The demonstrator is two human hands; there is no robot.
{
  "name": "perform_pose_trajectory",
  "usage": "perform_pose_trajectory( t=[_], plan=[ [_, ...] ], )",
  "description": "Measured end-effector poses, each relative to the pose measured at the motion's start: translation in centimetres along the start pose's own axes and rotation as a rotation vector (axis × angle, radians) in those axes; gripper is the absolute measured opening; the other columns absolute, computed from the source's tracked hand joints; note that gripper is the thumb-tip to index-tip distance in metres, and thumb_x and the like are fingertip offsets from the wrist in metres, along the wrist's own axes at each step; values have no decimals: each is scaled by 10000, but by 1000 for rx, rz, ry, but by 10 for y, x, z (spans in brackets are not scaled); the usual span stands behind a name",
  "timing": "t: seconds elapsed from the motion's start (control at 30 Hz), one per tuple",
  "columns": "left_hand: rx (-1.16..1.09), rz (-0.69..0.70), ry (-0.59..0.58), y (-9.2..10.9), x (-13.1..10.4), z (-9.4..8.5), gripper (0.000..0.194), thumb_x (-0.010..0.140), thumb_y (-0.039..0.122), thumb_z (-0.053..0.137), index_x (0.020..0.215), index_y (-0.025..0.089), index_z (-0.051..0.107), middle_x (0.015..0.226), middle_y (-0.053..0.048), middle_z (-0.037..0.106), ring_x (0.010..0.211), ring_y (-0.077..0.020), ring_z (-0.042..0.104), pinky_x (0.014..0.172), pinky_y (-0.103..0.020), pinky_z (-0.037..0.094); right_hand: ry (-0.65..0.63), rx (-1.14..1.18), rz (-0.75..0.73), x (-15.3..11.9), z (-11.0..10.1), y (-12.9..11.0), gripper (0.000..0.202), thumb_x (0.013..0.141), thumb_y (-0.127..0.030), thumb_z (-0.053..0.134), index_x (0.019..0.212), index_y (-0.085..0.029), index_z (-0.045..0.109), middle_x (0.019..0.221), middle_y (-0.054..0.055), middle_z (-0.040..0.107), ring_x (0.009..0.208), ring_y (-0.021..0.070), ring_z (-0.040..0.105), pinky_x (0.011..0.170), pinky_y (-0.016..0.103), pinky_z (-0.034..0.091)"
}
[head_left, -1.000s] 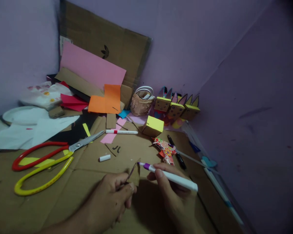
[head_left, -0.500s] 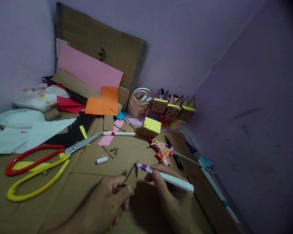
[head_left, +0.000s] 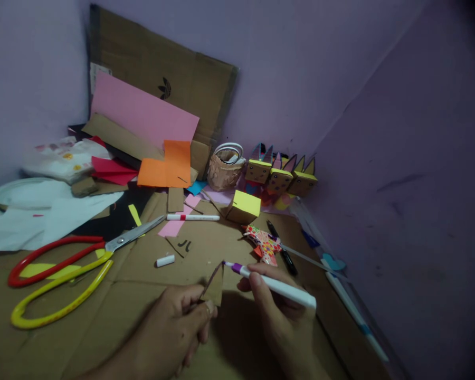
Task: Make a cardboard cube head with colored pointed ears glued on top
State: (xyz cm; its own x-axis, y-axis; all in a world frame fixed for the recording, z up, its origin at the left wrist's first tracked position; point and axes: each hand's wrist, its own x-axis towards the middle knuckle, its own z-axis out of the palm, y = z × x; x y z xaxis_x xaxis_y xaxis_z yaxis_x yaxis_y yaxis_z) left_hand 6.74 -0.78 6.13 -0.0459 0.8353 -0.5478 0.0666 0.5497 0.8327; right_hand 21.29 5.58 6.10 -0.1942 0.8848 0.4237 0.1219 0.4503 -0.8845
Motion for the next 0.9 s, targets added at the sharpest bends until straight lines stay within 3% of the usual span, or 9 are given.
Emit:
perform_pose_trajectory(
  t=[0.13, 0.3, 0.5, 0.77, 0.9],
  plan=[
    [-28, 6, 0, -1, 1, 0, 336, 693, 506, 442, 554, 201, 423, 330, 84, 332, 285, -57, 283, 284, -151, 214, 40, 9, 4, 1, -1, 1, 87, 796, -199, 621, 806, -216, 706, 606, -3, 693, 526, 131, 654, 491, 197, 503],
    [-26, 6, 6, -3, 2, -1, 328, 700, 491, 445, 548, 201, 426, 328, 82, 341, 274, -54, 273, 285, -154, 221, -51, 15, -50, -2, -1, 2, 107, 783, -169, 628, 842, -222, 700, 640, -2, 706, 531, 129, 660, 478, 185, 503],
    [-24, 9, -5, -2, 2, 0, 337, 698, 506, 436, 551, 204, 419, 323, 82, 341, 275, -55, 273, 292, -156, 217, 38, -11, -15, 1, -2, 2, 95, 798, -186, 622, 819, -239, 698, 603, -21, 690, 528, 112, 647, 488, 170, 497],
    [-5, -6, 2, -1, 2, 0, 342, 689, 506, 444, 534, 203, 422, 316, 80, 334, 273, -56, 273, 291, -157, 222, -3, -2, -33, 0, -1, -1, 92, 781, -183, 636, 819, -234, 703, 595, -22, 688, 518, 110, 645, 476, 166, 491],
    [-23, -9, -15, -2, 2, 0, 354, 682, 525, 441, 534, 204, 417, 315, 78, 338, 273, -55, 267, 289, -156, 214, 61, 9, 29, 3, -1, 1, 80, 790, -209, 628, 812, -226, 703, 615, -9, 696, 536, 124, 653, 490, 188, 511]
  ],
)
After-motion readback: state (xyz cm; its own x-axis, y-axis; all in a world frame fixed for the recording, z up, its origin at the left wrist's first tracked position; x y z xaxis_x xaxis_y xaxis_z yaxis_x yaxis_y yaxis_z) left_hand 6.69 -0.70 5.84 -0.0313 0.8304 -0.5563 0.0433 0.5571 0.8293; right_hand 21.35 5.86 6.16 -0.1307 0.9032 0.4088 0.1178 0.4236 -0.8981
